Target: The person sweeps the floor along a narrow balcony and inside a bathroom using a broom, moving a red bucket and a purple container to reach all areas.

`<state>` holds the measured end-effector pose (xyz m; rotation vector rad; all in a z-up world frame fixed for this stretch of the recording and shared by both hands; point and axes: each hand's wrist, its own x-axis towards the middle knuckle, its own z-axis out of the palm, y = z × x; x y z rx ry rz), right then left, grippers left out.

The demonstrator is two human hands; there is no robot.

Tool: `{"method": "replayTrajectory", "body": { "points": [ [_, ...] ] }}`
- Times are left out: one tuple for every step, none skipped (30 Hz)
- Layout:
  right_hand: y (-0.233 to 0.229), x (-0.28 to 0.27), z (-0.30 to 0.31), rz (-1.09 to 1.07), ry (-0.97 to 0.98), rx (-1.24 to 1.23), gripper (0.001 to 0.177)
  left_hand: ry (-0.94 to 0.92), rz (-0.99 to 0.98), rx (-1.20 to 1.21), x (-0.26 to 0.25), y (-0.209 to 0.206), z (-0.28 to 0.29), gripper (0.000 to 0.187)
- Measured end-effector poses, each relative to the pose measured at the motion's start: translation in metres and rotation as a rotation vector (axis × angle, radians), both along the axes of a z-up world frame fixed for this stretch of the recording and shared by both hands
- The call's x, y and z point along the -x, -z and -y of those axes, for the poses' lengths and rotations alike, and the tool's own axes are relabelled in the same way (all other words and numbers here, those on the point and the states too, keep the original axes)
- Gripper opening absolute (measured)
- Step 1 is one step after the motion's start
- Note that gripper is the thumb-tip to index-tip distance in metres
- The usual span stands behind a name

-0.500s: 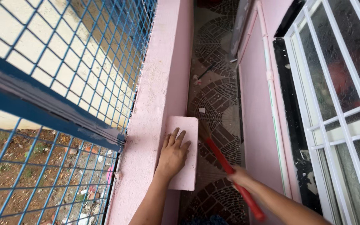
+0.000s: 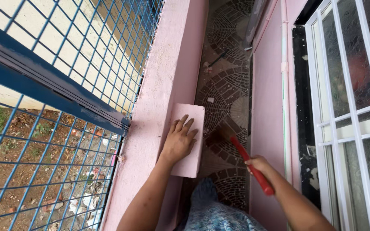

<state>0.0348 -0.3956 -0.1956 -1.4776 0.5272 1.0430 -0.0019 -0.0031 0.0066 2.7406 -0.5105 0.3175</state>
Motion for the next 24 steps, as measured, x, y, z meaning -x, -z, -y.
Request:
{"method": "replayTrajectory", "body": {
  "points": [
    [-0.002,0.007,-0.007,0.061,-0.060,0.144,0.036,0.003,-0.012,-0.005,0.001,-0.001,-0.001,0.033],
    [-0.006,0.010,-0.012,0.125,-0.106,0.259,0.043,0.002,-0.014,-0.005,-0.001,-0.001,-0.002,0.033],
    [-0.012,0.017,-0.011,0.163,-0.141,0.327,0.050,0.005,-0.016,-0.030,-0.001,-0.001,-0.001,0.033],
    [-0.019,0.023,-0.010,0.193,-0.158,0.381,0.058,0.007,-0.017,-0.055,0.000,-0.001,-0.001,0.032],
    [-0.027,0.026,-0.005,0.224,-0.206,0.399,0.064,0.014,-0.020,-0.052,0.001,-0.001,-0.001,0.032],
    [-0.034,0.031,0.001,0.206,-0.223,0.421,0.066,-0.001,-0.036,-0.055,0.003,-0.002,-0.001,0.033],
    [-0.042,0.034,0.014,0.191,-0.236,0.448,0.067,-0.014,-0.048,-0.054,0.001,-0.002,0.001,0.034],
    [-0.048,0.041,0.028,0.093,-0.216,0.384,0.064,-0.004,-0.047,-0.047,0.001,-0.002,0.003,0.034],
    [-0.050,0.046,0.040,-0.001,-0.197,0.316,0.061,0.012,-0.041,-0.027,0.003,-0.001,0.003,0.035],
    [-0.048,0.046,0.047,0.000,-0.190,0.320,0.061,0.029,-0.035,-0.006,0.004,0.000,0.005,0.035],
    [-0.042,0.045,0.051,-0.164,-0.093,0.190,0.050,0.035,-0.036,-0.003,0.006,0.002,0.009,0.035],
    [-0.035,0.045,0.052,-0.325,0.004,0.055,0.047,0.061,-0.032,-0.058,0.007,0.005,0.015,0.030],
    [-0.026,0.036,0.045,-0.311,0.008,0.050,0.047,0.084,-0.015,-0.121,0.002,0.004,0.016,0.024],
    [-0.018,0.026,0.037,-0.391,0.076,-0.006,0.038,0.087,-0.001,-0.125,-0.001,0.001,0.014,0.024],
    [-0.012,0.024,0.034,-0.484,0.149,-0.056,0.030,0.119,-0.020,-0.084,0.005,0.001,0.016,0.026],
    [-0.006,0.020,0.027,-0.558,0.205,-0.116,0.032,0.150,-0.038,-0.043,0.008,0.000,0.018,0.027],
    [-0.002,0.007,0.022,-0.560,0.222,-0.145,0.034,0.155,-0.037,-0.039,0.009,-0.001,0.019,0.027],
    [0.000,-0.005,0.019,-0.532,0.213,-0.149,0.037,0.150,-0.052,-0.011,0.009,-0.003,0.019,0.028],
    [0.001,-0.022,0.013,-0.481,0.185,-0.140,0.040,0.141,-0.065,0.012,0.007,-0.005,0.016,0.028],
    [0.002,-0.036,0.008,-0.413,0.153,-0.115,0.043,0.141,-0.063,0.012,0.004,-0.007,0.014,0.028],
    [0.002,-0.043,0.007,-0.308,0.101,-0.039,0.047,0.120,-0.027,0.008,0.004,-0.008,0.012,0.031],
    [0.002,-0.049,0.007,-0.191,0.030,0.057,0.050,0.099,0.008,0.005,0.005,-0.009,0.010,0.034],
    [0.002,-0.051,0.007,-0.069,-0.041,0.175,0.054,0.099,0.006,0.011,0.004,-0.010,0.008,0.034],
    [0.002,-0.049,0.006,0.054,-0.121,0.309,0.058,0.070,-0.008,0.044,0.004,-0.012,0.006,0.034]
  ]
}}
